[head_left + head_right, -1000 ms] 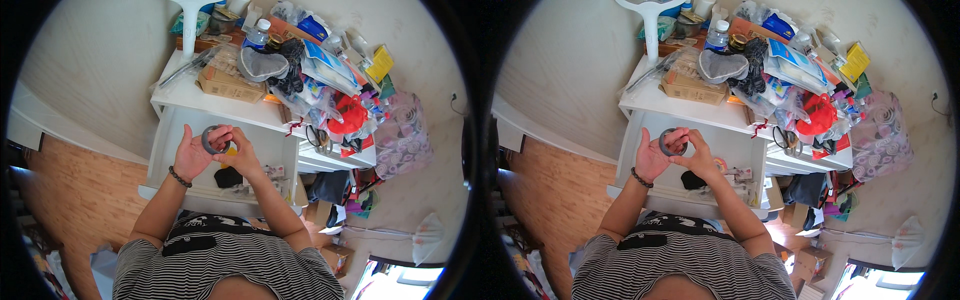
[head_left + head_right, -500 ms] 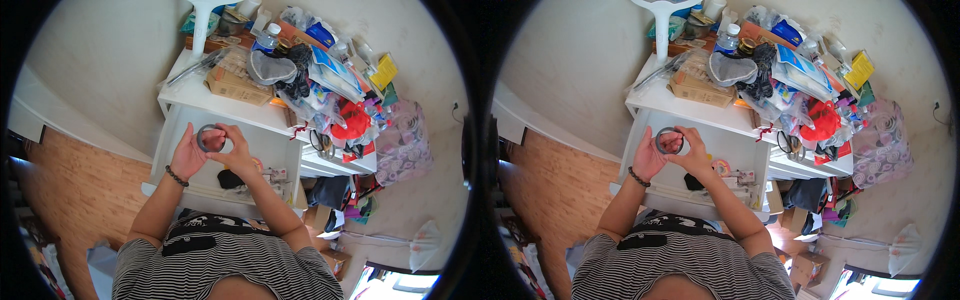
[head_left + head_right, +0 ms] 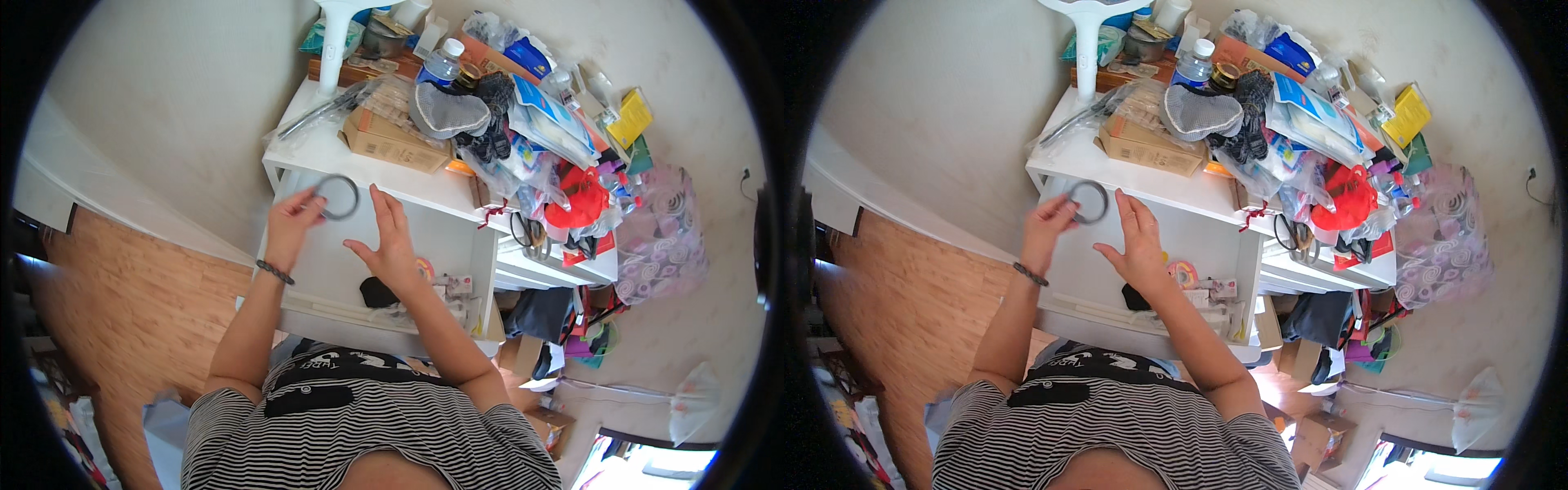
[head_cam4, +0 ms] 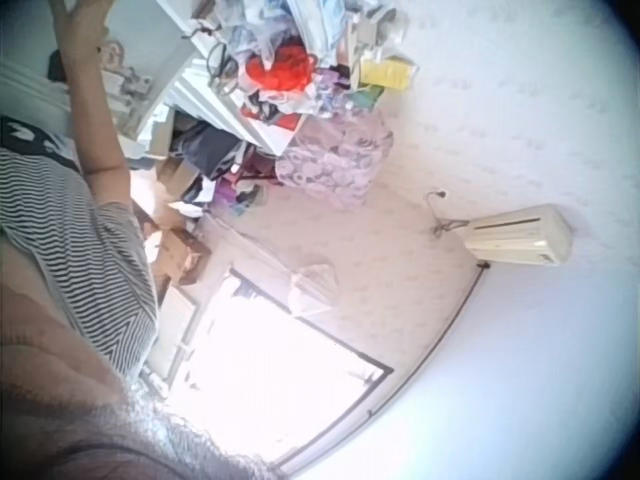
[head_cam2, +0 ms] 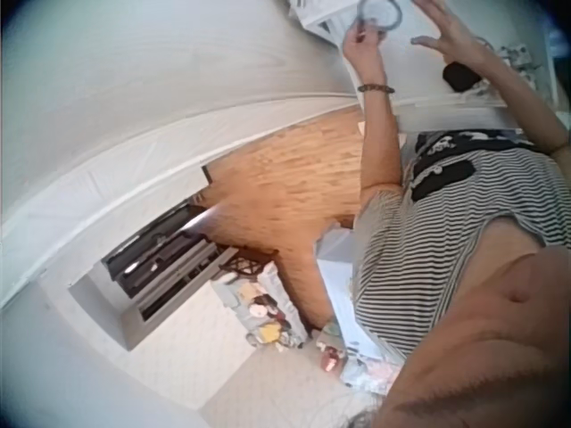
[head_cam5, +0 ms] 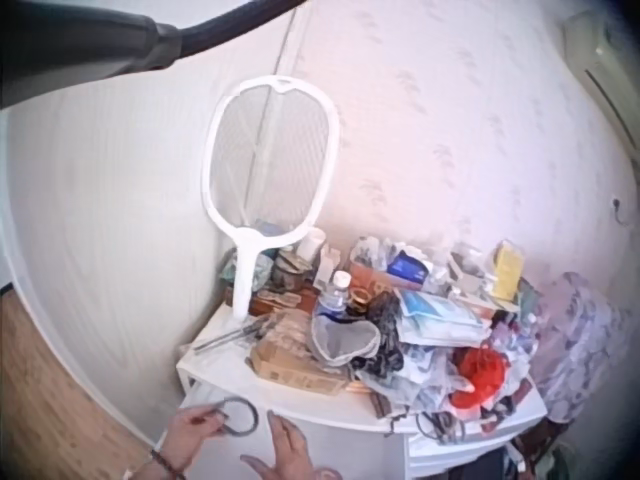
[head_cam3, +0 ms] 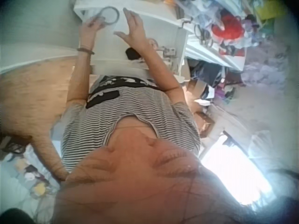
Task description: The person sorts through a cluttered drawer, picking up various items such as a red cloth, orange fabric, a black pouch, and packaged goods. They examine each item briefly and place them on the surface above the drawer, clearing the drawer space progressively.
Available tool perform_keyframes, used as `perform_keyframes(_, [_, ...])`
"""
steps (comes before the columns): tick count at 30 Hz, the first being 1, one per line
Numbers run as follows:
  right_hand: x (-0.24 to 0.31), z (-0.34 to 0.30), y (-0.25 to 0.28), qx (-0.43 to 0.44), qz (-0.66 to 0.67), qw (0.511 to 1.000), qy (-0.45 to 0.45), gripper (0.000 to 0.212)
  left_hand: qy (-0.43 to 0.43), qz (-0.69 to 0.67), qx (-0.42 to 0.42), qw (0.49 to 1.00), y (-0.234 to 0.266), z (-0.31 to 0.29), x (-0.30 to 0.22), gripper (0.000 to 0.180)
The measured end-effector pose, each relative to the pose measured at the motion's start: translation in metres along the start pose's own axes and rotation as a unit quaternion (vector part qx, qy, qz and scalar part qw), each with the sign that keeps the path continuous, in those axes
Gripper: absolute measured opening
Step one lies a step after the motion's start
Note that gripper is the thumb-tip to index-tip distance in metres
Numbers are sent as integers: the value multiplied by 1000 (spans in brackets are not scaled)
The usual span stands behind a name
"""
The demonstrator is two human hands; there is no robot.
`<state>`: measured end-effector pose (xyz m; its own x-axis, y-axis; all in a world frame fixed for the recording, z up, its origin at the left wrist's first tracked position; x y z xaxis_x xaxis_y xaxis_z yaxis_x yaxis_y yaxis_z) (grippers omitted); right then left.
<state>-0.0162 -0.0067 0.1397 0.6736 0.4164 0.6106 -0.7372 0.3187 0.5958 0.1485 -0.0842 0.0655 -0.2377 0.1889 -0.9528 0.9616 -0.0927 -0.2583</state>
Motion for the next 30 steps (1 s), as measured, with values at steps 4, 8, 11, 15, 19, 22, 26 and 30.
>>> perform_keyframes(4, [-25, -24, 15, -18, 16, 999, -35, 62, -50, 72, -75, 993, 25, 45, -24, 35])
perform_keyframes(8, [-33, -53, 30, -25, 29, 996, -83, 49, -71, 96, -120, 986, 27, 74, -26, 36])
perform_keyframes(11, [-36, -70, 49, -46, 26, 994, -96, 42, -45, 94, -132, 986, 21, 91, -14, 34])
perform_keyframes(15, [-58, -93, 79, -69, -63, 991, -91, 36, -84, 132, -135, 978, 19, 106, -12, 30])
perform_keyframes(19, [-93, -119, 105, -74, -63, 981, -169, 27, -94, 152, -121, 976, 15, 110, -9, 33])
perform_keyframes(22, [-111, -130, 101, 9, -48, 974, -221, 26, -82, 98, -103, 987, 12, 96, -6, 35])
perform_keyframes(26, [-146, -141, 76, 163, -73, 951, -254, 33, -116, 160, -78, 977, 6, 57, 5, 30])
perform_keyframes(30, [-172, -142, 34, 238, -184, 925, -233, 42, -97, 359, 198, 907, -76, -9, 62, 37])
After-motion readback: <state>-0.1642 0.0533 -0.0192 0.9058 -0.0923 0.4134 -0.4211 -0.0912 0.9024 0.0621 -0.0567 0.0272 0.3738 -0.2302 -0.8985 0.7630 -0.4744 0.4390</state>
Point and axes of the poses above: each hand's wrist, its own z-axis towards the middle knuckle, its own y-axis out of the back of the hand, x = y × z, the point moved 6 cm from there along z, towards the middle knuckle, and after that the axes turned 3 degrees about y, right-handed, at the moved point
